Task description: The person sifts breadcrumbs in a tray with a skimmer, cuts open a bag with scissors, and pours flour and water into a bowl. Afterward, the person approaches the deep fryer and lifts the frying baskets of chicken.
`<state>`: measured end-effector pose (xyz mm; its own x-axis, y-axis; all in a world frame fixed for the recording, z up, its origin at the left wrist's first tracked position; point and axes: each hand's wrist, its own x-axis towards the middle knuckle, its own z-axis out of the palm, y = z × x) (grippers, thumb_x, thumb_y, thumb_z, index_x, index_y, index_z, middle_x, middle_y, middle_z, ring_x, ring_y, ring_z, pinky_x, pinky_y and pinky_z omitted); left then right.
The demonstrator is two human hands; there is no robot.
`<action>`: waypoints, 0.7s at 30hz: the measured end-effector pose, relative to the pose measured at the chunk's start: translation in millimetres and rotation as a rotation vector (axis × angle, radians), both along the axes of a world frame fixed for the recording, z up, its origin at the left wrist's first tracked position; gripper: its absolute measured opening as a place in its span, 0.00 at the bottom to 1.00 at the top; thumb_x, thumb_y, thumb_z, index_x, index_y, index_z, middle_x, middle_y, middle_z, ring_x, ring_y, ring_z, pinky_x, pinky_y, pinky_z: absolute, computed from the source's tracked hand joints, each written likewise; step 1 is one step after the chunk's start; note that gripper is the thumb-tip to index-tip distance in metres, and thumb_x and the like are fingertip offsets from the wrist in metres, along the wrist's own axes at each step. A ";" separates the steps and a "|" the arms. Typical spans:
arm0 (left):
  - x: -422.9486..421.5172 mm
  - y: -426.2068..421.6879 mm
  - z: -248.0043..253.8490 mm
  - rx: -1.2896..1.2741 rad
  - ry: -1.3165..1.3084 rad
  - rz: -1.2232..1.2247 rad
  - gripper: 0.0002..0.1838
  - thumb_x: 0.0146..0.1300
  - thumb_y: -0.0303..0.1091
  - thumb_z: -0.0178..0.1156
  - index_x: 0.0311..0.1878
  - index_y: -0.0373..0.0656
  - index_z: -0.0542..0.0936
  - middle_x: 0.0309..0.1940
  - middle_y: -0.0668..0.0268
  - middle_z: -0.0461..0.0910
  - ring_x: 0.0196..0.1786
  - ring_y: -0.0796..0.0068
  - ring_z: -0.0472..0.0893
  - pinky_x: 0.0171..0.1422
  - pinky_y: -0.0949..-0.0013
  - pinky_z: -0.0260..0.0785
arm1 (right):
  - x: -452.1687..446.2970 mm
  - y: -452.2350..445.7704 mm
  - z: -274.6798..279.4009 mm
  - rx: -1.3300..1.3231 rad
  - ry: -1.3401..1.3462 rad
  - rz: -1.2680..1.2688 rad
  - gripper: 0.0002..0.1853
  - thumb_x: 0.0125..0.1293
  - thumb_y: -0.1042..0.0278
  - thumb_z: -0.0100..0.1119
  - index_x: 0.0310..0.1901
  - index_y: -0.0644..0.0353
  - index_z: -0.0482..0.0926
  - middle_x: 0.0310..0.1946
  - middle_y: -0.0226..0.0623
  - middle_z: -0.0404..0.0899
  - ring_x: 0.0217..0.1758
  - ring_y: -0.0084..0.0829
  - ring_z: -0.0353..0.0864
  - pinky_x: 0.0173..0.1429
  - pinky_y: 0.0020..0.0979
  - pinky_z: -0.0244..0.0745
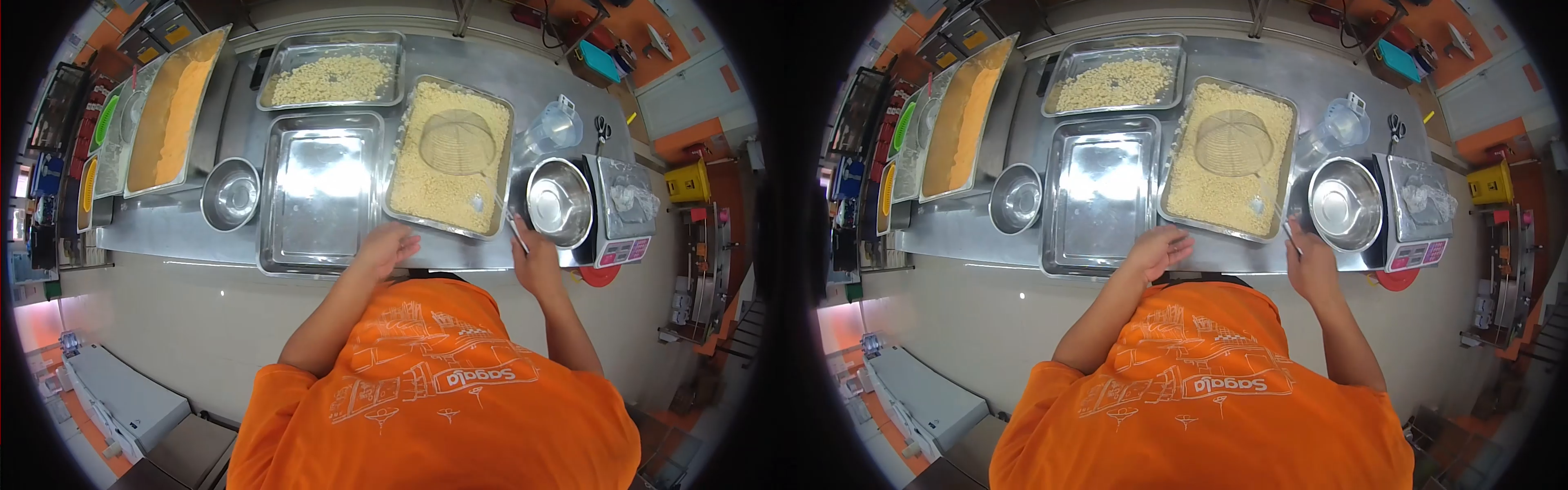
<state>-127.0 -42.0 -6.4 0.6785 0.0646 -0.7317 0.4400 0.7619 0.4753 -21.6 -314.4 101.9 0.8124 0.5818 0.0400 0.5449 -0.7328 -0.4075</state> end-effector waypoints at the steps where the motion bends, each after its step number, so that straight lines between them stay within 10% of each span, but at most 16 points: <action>1: 3.3 -1.2 -4.2 -0.008 0.005 -0.010 0.11 0.65 0.27 0.57 0.48 0.34 0.72 0.47 0.59 0.75 0.49 0.63 0.80 0.53 0.62 0.78 | 0.5 0.4 -11.6 0.050 -0.012 0.025 0.22 0.63 0.72 0.57 0.60 0.63 0.74 0.27 0.51 0.76 0.31 0.52 0.77 0.35 0.46 0.70; 21: 11.3 1.7 -11.4 0.152 0.030 -0.024 0.09 0.65 0.27 0.56 0.46 0.36 0.72 0.45 0.60 0.78 0.47 0.67 0.80 0.52 0.66 0.77 | 75.3 56.7 -43.4 -0.040 -0.012 -0.090 0.23 0.68 0.68 0.50 0.65 0.56 0.69 0.32 0.52 0.78 0.37 0.51 0.80 0.41 0.47 0.74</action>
